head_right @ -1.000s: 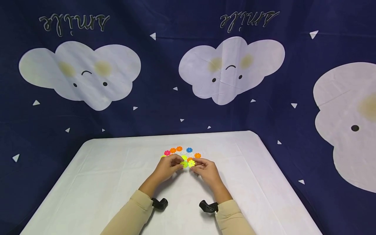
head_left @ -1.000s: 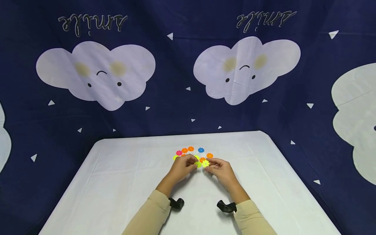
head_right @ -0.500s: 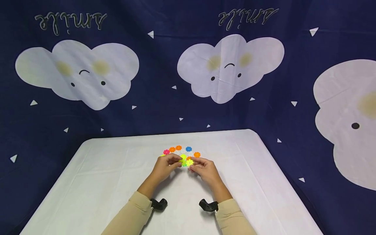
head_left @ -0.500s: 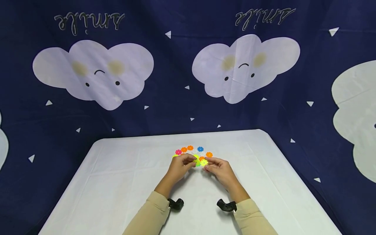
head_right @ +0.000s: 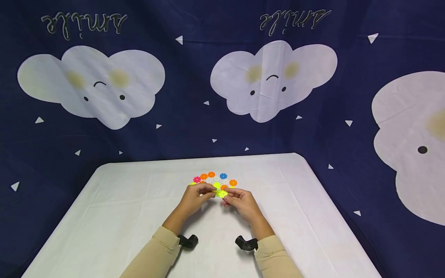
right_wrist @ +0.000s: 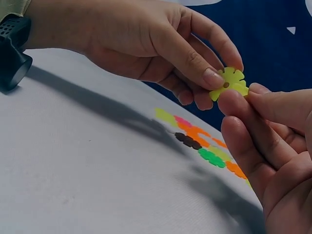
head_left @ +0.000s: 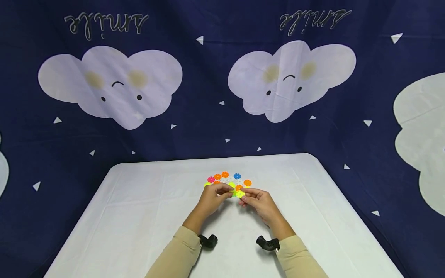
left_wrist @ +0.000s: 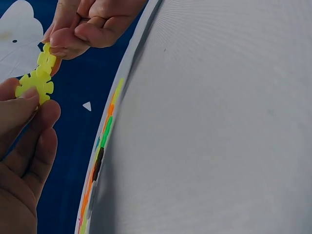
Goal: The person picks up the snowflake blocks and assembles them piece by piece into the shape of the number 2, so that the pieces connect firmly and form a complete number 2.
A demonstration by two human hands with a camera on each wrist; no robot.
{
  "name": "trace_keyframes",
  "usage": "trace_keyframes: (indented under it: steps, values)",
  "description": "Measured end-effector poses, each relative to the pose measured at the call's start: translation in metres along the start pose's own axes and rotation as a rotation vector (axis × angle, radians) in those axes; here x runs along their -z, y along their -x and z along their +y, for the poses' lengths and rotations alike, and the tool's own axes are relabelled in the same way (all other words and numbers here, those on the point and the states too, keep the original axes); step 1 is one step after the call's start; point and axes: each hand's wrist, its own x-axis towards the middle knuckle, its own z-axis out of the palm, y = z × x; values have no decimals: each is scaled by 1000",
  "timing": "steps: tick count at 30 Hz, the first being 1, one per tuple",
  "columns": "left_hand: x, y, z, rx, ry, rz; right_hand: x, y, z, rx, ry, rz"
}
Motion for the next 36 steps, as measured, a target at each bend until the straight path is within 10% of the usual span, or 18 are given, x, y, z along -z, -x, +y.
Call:
trace_keyframes:
  steps: [18,30,36]
  values:
    - [-8,1,-4,-206,-54,89,-8,-1,-1,-16,-33,29]
    - [-6,4,0,106,269,23,-7,0,0,11,-54,40]
    - [-9,5,-1,159,333,0,-10,0,1,30,-60,18]
